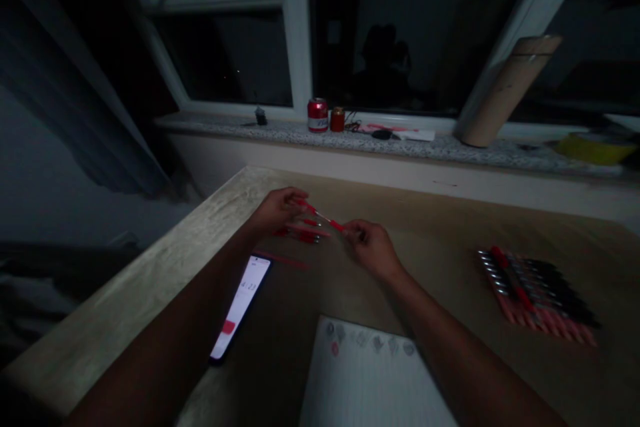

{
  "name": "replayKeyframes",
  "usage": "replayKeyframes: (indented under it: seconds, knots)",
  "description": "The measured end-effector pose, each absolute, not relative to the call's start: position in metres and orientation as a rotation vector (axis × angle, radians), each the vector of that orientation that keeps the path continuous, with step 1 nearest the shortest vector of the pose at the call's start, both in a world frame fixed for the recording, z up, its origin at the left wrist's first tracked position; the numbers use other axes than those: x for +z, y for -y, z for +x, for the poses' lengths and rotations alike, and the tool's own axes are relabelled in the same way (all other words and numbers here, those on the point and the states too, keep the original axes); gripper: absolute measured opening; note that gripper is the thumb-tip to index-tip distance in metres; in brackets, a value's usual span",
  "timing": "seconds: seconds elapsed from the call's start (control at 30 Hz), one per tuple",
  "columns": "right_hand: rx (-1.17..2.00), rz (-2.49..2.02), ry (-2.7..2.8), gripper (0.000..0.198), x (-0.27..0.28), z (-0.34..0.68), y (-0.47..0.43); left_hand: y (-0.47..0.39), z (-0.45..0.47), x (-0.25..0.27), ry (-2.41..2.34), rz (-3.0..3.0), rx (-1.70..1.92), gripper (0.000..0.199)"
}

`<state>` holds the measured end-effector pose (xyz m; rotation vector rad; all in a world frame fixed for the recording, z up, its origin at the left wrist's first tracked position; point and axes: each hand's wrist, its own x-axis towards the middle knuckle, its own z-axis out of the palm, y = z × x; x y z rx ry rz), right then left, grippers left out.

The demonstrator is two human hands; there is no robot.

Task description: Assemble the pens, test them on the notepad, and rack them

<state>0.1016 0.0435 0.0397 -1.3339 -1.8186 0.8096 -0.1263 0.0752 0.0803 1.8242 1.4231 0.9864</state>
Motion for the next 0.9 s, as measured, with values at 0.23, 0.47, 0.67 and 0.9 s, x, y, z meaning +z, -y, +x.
replayKeyframes:
  seconds: [0.23, 0.47, 0.67, 0.9]
  knots:
    - [1.229, -1.219, 1.446, 0.029, 0.044, 0.137, -0.017, -0.072, -0.044, 0.075, -0.99, 1.125, 1.242, 0.029]
    - [1.825, -0.909, 0.805, 0.027, 0.068, 0.156, -0.012, -0.068, 0.012, 0.066, -0.723, 1.305, 1.044, 0.039]
    - [2.187, -0.652, 0.523, 0.044, 0.074, 0.161, -0.016, -0.062, 0.021, 0.061, -0.68, 1.443, 0.793, 0.04]
    - [2.247, -0.706, 0.454, 0.036, 0.071, 0.16, -0.017, -0.061, 0.02, 0.057, -0.702, 1.527, 0.781, 0.043]
